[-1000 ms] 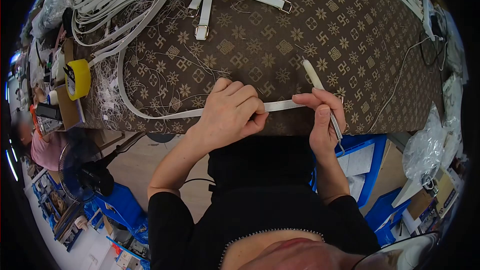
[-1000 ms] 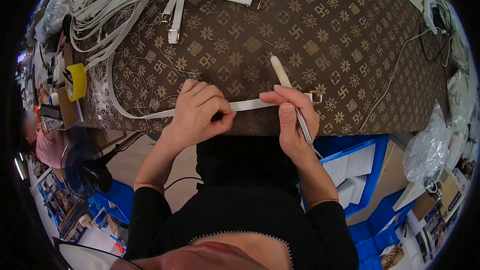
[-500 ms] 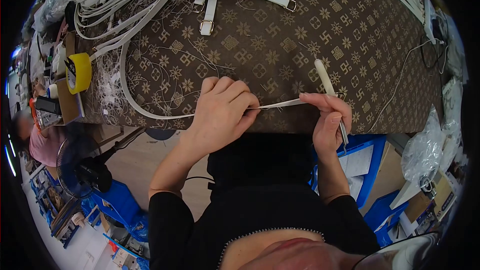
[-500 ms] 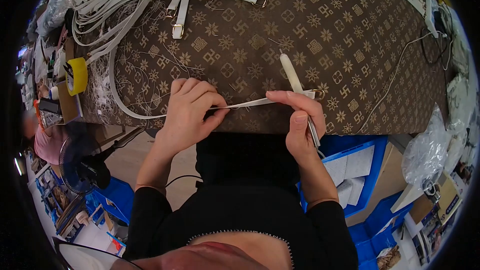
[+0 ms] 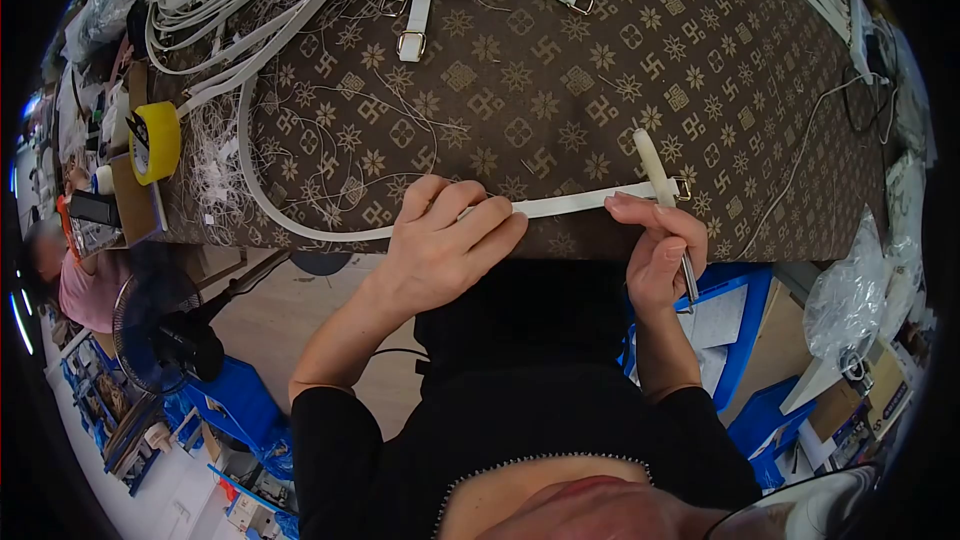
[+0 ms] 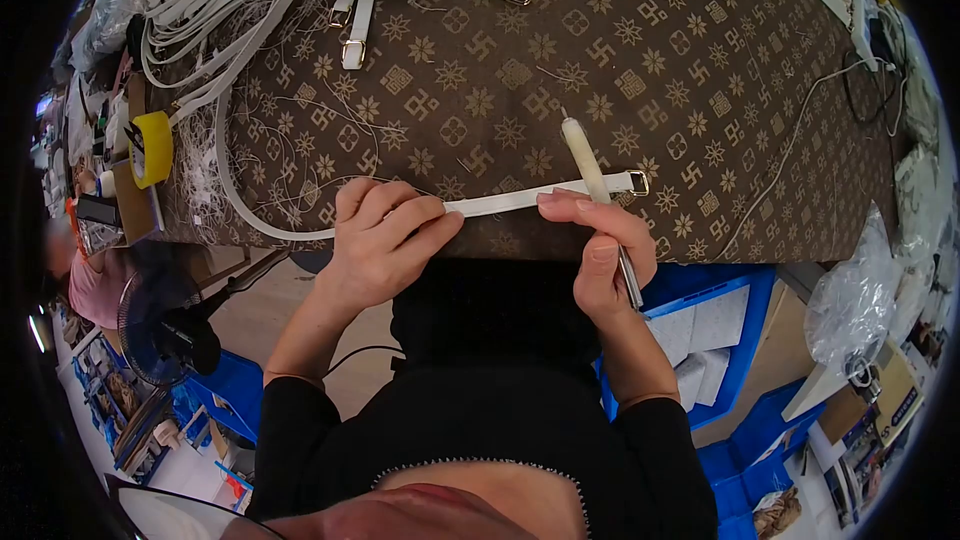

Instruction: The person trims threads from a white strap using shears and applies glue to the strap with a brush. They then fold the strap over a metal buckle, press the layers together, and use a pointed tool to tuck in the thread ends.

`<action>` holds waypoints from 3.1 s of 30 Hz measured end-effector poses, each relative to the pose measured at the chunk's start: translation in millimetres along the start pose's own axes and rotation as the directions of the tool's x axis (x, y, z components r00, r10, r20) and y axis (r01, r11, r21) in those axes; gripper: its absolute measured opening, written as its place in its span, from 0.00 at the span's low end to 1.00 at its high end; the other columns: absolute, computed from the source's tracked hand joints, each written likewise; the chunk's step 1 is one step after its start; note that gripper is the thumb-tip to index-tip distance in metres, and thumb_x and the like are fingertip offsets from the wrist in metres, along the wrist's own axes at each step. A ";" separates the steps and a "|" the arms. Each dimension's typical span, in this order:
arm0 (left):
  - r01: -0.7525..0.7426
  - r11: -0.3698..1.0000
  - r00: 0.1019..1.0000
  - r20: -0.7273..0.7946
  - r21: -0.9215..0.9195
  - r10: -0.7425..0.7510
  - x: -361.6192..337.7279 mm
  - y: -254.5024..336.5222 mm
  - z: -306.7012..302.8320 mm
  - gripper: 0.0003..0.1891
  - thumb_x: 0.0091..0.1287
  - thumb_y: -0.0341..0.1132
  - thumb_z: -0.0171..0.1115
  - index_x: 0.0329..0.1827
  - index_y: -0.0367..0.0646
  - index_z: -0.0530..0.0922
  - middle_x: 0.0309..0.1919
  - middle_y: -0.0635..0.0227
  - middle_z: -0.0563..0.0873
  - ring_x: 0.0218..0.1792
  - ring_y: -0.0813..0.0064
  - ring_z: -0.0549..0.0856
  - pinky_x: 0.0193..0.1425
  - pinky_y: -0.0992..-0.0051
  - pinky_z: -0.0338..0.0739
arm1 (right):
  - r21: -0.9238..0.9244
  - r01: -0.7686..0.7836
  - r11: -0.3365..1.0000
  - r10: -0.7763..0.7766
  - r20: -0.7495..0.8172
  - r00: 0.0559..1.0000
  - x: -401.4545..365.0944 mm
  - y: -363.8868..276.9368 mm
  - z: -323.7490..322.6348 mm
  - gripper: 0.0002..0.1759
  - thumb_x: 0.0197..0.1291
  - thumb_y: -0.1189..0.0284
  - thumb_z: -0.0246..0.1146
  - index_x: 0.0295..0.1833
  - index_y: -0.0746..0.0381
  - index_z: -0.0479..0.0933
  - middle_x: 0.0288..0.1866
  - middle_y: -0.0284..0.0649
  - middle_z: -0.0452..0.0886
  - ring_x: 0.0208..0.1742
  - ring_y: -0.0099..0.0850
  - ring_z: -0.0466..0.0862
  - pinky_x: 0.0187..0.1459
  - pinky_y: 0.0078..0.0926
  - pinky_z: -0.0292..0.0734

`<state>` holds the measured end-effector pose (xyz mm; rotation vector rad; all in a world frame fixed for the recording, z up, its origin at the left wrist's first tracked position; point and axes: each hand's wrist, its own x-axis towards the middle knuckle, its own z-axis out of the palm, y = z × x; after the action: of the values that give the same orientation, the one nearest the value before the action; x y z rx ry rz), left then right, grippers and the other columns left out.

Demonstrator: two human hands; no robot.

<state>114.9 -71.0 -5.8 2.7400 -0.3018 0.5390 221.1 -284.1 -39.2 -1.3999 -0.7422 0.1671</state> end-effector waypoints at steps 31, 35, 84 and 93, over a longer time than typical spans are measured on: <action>0.376 0.897 0.923 0.175 -0.233 -0.342 5.4 -4.9 -11.0 0.11 0.49 0.30 0.71 0.36 0.49 0.81 0.35 0.75 0.78 0.38 0.71 0.77 0.45 0.70 0.65 | -0.164 -0.088 0.982 0.094 0.024 0.995 11.3 -11.0 9.7 0.16 0.70 0.65 0.52 0.50 0.68 0.75 0.40 0.48 0.85 0.47 0.38 0.85 0.60 0.37 0.74; 0.409 0.887 0.897 0.273 -0.213 -0.348 10.3 -7.2 -14.5 0.09 0.51 0.32 0.71 0.35 0.50 0.81 0.33 0.75 0.77 0.38 0.72 0.76 0.45 0.70 0.64 | -0.162 -0.083 0.983 0.086 0.012 0.996 10.8 -9.4 10.4 0.17 0.70 0.65 0.52 0.50 0.68 0.75 0.40 0.48 0.85 0.46 0.37 0.85 0.59 0.36 0.74; 0.853 0.502 0.463 -0.658 0.146 -0.595 -100.8 -102.6 -116.7 0.07 0.59 0.29 0.64 0.40 0.42 0.83 0.35 0.63 0.84 0.40 0.60 0.82 0.44 0.64 0.76 | -0.198 -0.210 0.957 0.219 0.025 0.975 32.9 10.7 15.2 0.19 0.74 0.66 0.45 0.58 0.70 0.69 0.48 0.47 0.83 0.55 0.34 0.79 0.63 0.34 0.68; 0.901 0.137 0.374 -0.577 0.411 -0.726 -130.2 -248.0 -179.7 0.14 0.62 0.43 0.60 0.46 0.48 0.84 0.41 0.64 0.86 0.43 0.58 0.84 0.45 0.59 0.77 | -0.247 -0.203 0.947 0.219 0.038 0.975 34.6 6.1 17.6 0.20 0.75 0.64 0.45 0.59 0.69 0.68 0.49 0.48 0.82 0.53 0.34 0.80 0.60 0.33 0.70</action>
<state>3.9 240.6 30.1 2.7478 1.8130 0.6919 239.7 -250.2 -32.2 -1.7146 -0.6816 0.2992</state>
